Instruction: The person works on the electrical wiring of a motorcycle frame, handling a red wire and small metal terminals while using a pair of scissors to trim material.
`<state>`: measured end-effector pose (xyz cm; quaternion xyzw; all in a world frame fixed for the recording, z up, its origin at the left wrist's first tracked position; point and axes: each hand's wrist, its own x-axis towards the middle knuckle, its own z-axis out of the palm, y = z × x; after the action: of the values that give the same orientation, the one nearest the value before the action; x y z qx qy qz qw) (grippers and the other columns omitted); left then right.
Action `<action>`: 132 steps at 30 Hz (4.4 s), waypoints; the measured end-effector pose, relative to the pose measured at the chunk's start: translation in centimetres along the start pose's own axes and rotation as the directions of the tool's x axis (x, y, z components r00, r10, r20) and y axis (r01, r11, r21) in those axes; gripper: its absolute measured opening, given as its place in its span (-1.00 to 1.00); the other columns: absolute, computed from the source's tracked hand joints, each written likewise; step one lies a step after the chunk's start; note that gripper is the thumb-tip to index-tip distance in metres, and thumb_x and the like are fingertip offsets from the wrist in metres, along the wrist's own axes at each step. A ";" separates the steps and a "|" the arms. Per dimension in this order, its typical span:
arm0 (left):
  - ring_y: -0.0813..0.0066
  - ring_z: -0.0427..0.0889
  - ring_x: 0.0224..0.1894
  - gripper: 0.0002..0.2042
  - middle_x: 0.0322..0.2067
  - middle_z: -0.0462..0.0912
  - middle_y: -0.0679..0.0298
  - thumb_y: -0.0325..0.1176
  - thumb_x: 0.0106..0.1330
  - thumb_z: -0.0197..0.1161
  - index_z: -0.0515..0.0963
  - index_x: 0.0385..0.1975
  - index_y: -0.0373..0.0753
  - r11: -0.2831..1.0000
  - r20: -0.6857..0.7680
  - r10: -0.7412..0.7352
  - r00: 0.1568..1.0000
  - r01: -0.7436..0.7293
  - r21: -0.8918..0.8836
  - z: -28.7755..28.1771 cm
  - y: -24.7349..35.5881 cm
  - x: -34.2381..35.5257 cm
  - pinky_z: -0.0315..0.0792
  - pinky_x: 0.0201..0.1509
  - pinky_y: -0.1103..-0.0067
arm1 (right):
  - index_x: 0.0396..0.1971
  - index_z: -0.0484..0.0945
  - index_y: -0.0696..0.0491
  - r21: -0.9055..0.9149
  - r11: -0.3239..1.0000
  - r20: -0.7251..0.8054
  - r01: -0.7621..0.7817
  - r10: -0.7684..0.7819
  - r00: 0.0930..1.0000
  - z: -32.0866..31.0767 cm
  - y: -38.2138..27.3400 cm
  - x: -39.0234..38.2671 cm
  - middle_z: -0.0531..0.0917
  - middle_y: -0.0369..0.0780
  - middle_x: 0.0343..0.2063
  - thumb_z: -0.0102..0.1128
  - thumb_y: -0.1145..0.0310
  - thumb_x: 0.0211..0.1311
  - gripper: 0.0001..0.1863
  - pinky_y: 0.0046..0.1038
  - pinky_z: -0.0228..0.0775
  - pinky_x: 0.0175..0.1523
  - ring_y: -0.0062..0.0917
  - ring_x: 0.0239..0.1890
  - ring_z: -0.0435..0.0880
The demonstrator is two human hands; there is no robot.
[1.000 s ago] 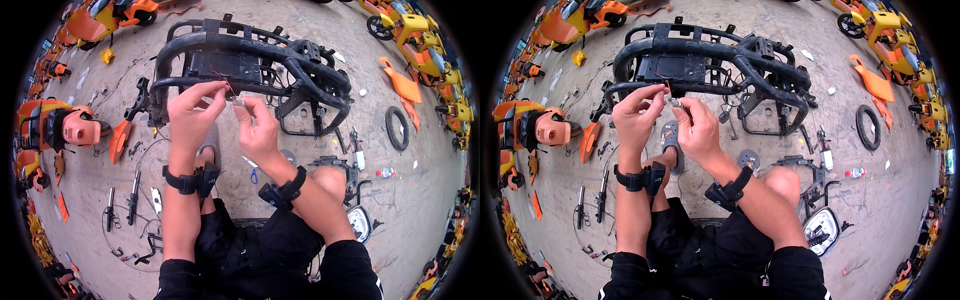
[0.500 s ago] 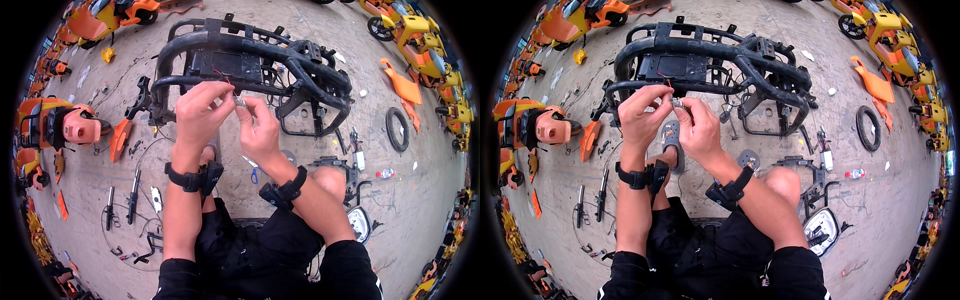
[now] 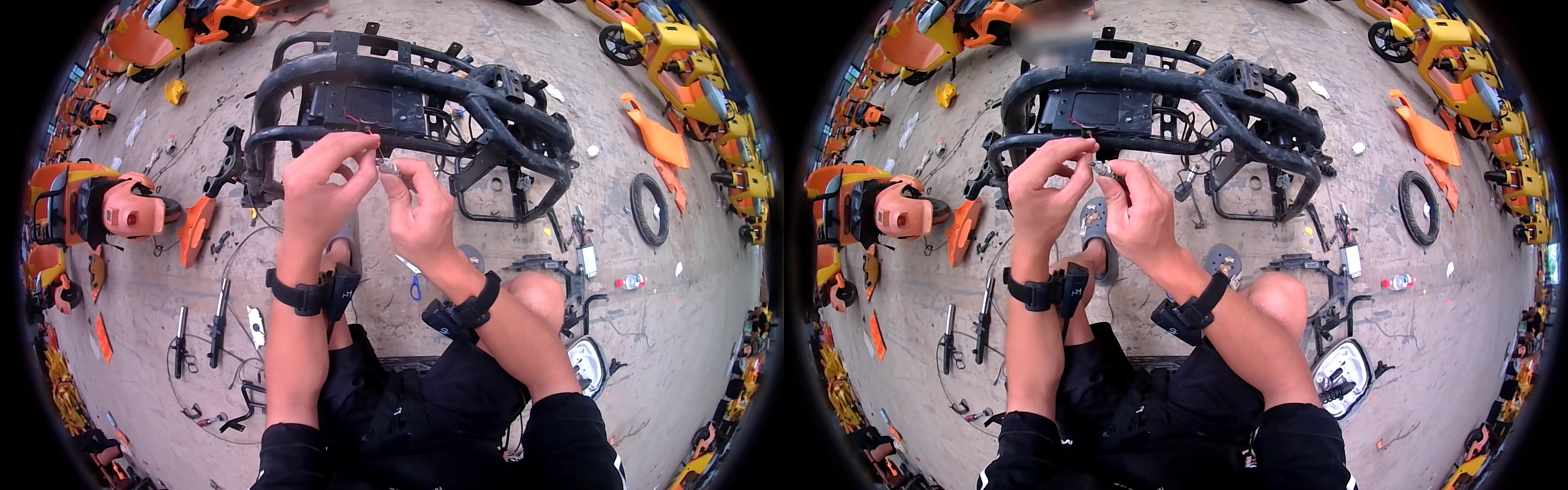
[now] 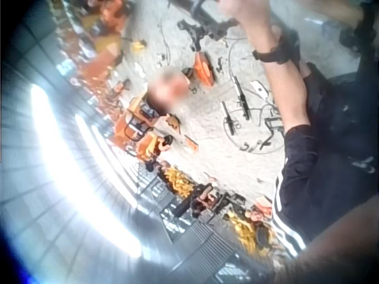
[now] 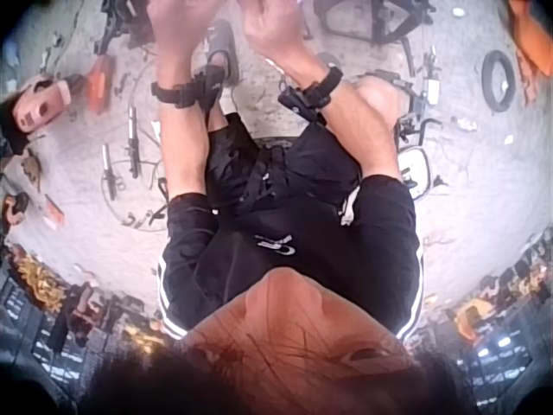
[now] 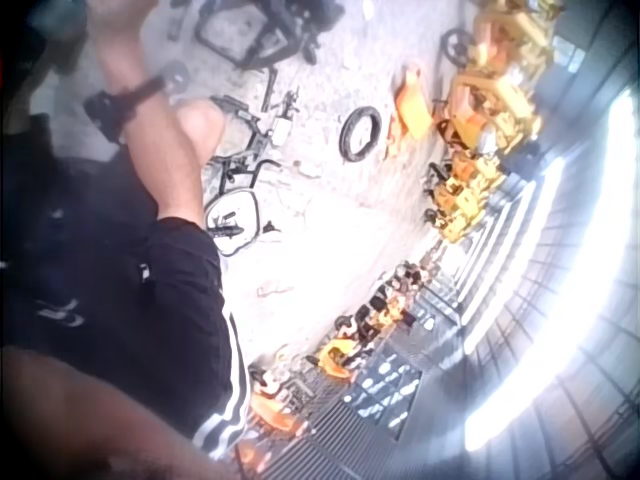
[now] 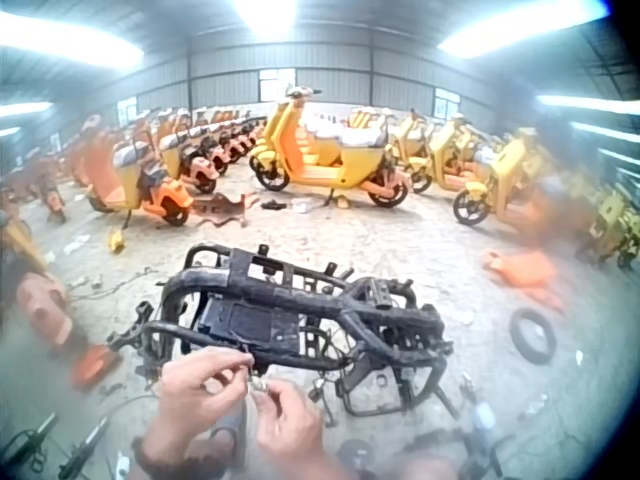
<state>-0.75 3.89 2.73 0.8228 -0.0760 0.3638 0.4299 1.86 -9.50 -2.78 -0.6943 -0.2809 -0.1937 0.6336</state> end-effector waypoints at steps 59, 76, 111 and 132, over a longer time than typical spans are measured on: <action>0.54 0.72 -0.35 -0.82 -0.26 0.75 0.21 -0.64 0.13 0.40 0.73 -0.27 -0.31 0.999 0.053 0.050 0.997 -0.050 0.007 -0.5 -0.3 0.3 0.58 -0.39 0.66 | -0.18 0.54 0.18 -0.011 1.000 0.020 -0.010 0.010 1.000 -0.1 -0.3 0.0 0.64 -0.08 -0.41 0.30 0.43 0.34 -0.82 -0.27 0.46 -0.30 -0.16 -0.39 0.62; 0.48 0.71 -0.38 -0.86 -0.33 0.74 0.24 -0.64 0.14 0.37 0.70 -0.31 -0.32 0.995 0.047 0.050 0.998 -0.053 0.083 -0.4 -0.2 0.4 0.59 -0.38 0.64 | -0.20 0.56 0.18 -0.021 1.000 0.029 0.001 -0.001 1.000 -0.1 -0.3 0.1 0.66 -0.06 -0.39 0.30 0.46 0.31 -0.85 -0.26 0.47 -0.25 -0.13 -0.35 0.64; 0.44 0.72 -0.10 -0.84 -0.08 0.73 0.12 -0.49 0.47 0.22 0.58 -0.05 -0.41 0.747 -0.128 -0.477 0.870 0.324 -0.581 1.8 0.4 -5.2 0.57 0.01 0.56 | -0.03 0.62 0.14 -0.163 0.949 0.197 0.270 -0.237 0.951 0.1 -0.6 -0.1 0.70 -0.17 -0.31 0.30 0.53 0.25 -0.72 -0.32 0.37 -0.16 -0.30 -0.33 0.60; 0.62 0.58 -0.34 -0.88 -0.20 0.65 0.23 -0.49 0.55 0.08 0.46 -0.03 -0.35 0.790 0.034 -0.450 0.893 0.415 -0.451 0.5 -0.7 -5.4 0.48 -0.23 0.67 | -0.11 0.71 0.13 -0.121 0.992 0.036 0.020 -0.016 0.999 -0.5 -0.8 3.1 0.69 -0.16 -0.27 0.39 0.55 0.21 -0.76 -0.49 0.52 -0.32 -0.45 -0.35 0.68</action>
<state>-4.06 2.94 -1.51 0.6828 0.0489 0.2589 0.6814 3.78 -9.54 -0.16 -0.7323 -0.2859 -0.2040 0.5835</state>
